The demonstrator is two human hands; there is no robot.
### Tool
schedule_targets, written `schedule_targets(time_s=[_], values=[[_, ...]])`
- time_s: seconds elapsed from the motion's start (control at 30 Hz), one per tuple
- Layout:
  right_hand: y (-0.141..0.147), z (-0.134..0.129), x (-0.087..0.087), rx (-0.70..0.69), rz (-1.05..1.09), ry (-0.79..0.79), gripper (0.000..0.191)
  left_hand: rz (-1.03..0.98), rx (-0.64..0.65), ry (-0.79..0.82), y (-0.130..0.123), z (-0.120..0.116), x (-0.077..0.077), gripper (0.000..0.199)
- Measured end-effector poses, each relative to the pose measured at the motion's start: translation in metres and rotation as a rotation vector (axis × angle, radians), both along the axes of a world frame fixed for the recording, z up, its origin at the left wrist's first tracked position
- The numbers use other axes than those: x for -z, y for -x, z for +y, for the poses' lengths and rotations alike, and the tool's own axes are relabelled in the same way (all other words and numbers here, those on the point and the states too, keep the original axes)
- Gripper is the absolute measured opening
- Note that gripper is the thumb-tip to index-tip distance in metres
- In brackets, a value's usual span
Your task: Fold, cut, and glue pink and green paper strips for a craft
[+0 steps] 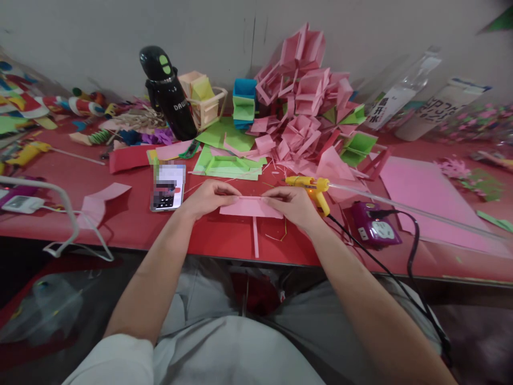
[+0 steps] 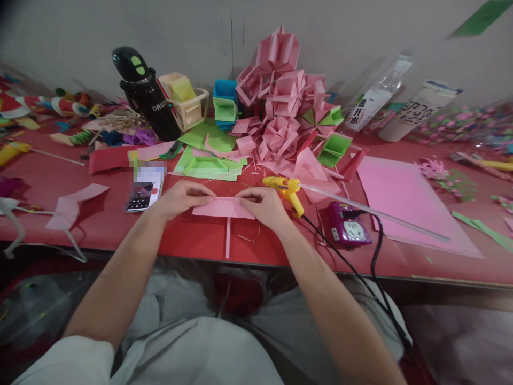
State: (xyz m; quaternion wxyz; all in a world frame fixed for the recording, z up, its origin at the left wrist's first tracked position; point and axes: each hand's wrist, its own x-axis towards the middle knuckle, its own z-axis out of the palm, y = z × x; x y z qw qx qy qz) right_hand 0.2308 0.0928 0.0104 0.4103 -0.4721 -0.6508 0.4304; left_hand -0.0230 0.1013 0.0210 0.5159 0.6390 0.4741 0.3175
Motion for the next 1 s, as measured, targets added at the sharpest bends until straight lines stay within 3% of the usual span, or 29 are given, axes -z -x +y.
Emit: schedule_targets(time_s=[0.33,0.63,0.8,1.0], values=[[0.000,0.000,0.003,0.011,0.050,0.032,0.020,-0.135,-0.084,0.039,-0.004,0.000,0.007,0.026],[0.005,0.001,0.012,0.043,0.337,0.195,0.026,-0.325,-0.113,0.160,-0.004,0.000,0.005,0.025],[0.006,0.001,0.012,0.056,0.351,0.237,0.028,-0.261,-0.136,0.141,-0.006,-0.001,0.007,0.025],[0.005,0.003,0.015,0.088,0.256,0.144,0.029,-0.159,-0.178,0.010,-0.007,-0.001,0.011,0.028]])
